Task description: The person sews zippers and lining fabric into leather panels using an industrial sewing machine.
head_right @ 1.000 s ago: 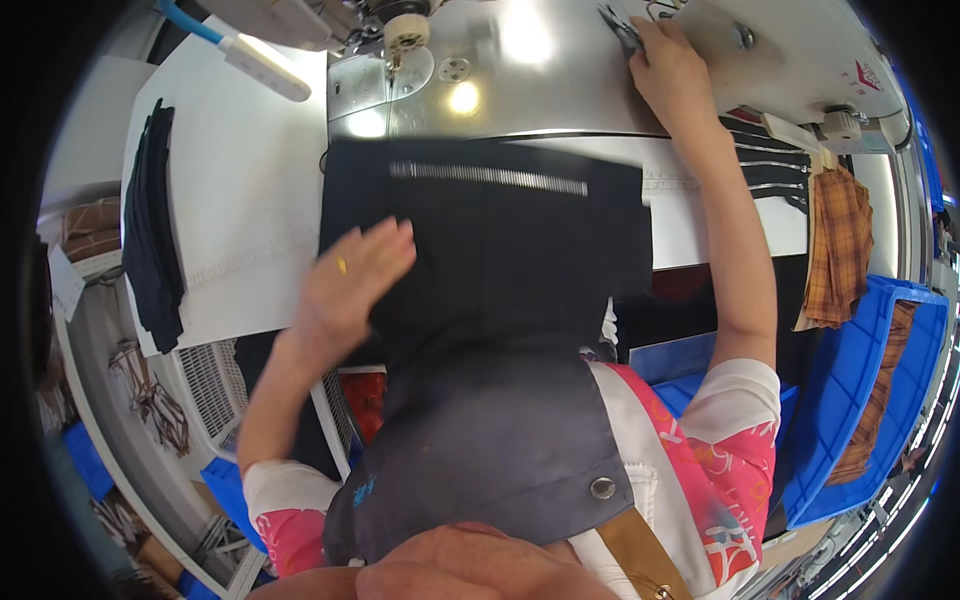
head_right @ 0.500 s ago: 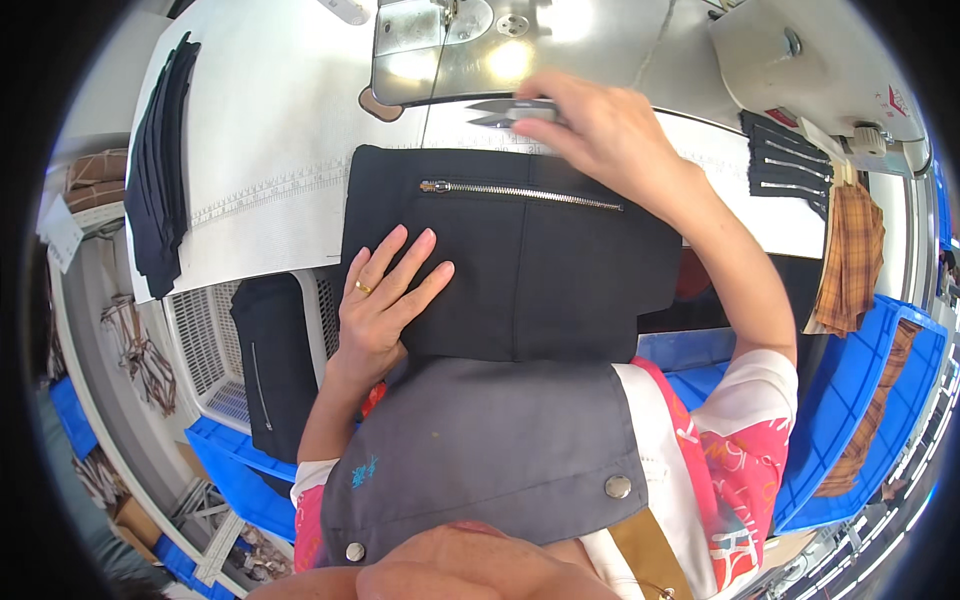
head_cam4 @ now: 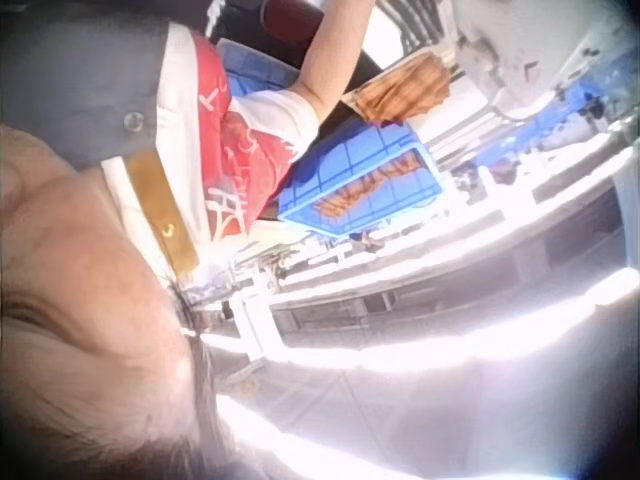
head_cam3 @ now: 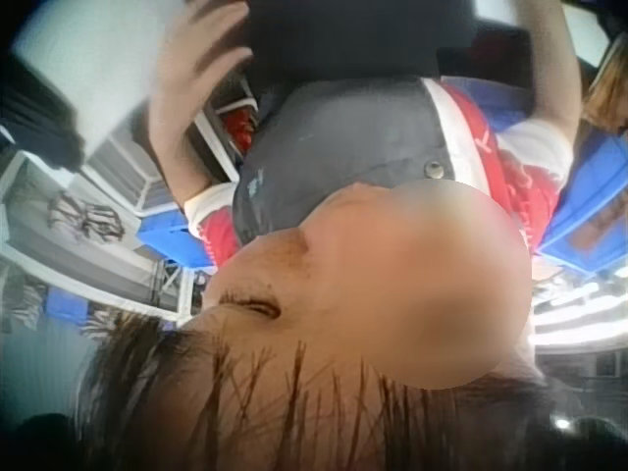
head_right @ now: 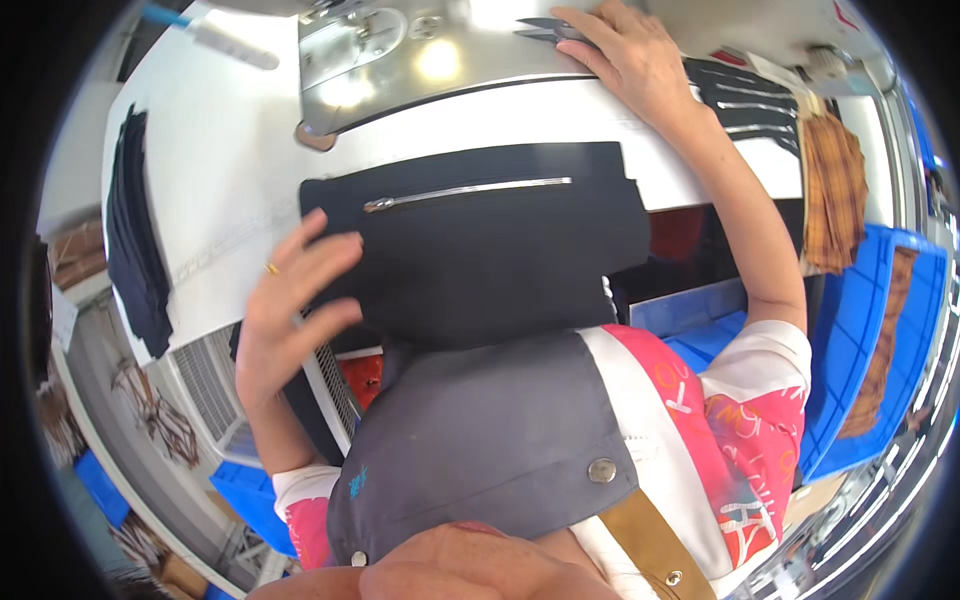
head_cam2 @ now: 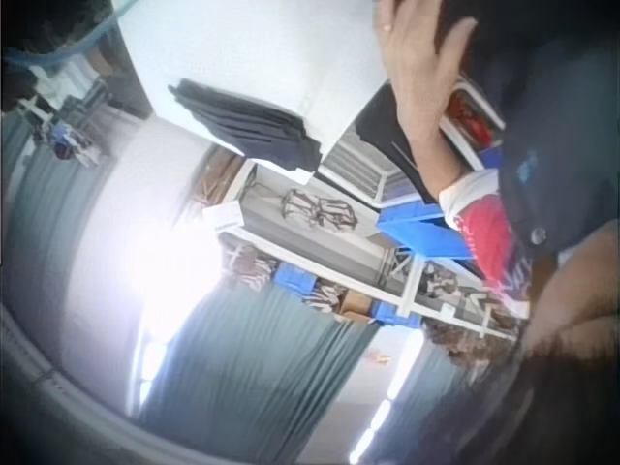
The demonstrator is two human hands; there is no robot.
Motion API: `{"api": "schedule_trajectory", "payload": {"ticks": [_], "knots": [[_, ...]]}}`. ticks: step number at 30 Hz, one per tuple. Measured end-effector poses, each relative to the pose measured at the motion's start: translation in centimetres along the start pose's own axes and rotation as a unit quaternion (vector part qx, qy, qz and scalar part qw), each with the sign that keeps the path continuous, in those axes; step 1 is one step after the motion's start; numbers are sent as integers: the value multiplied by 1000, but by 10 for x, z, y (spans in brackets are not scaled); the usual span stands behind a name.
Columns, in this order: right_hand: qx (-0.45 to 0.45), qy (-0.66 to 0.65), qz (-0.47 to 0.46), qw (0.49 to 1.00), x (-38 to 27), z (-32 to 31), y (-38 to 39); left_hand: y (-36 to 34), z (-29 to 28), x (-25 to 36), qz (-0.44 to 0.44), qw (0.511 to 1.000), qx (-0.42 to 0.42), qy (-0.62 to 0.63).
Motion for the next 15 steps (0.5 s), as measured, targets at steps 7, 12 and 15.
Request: {"api": "schedule_trajectory", "payload": {"ticks": [7,12,15], "knots": [[-143,-236,5,961,-11,-39,51,-76,-4,-2,-16,995,45,-93],[-158,-229,-26,960,-44,-26,66,-83,9,-17,-107,991,-54,-65],[-145,-259,-43,954,-49,-22,56,-66,1,-22,-121,991,-19,-45]]}}
Point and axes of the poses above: each hand's wrist, its own y-axis away from the middle knuckle, its own z-axis out of the palm, x = y × z, the point moved 9 cm from there along -y, towards the middle knuckle, and after that the axes turned 11 degrees about y, right-handed, at the moved point
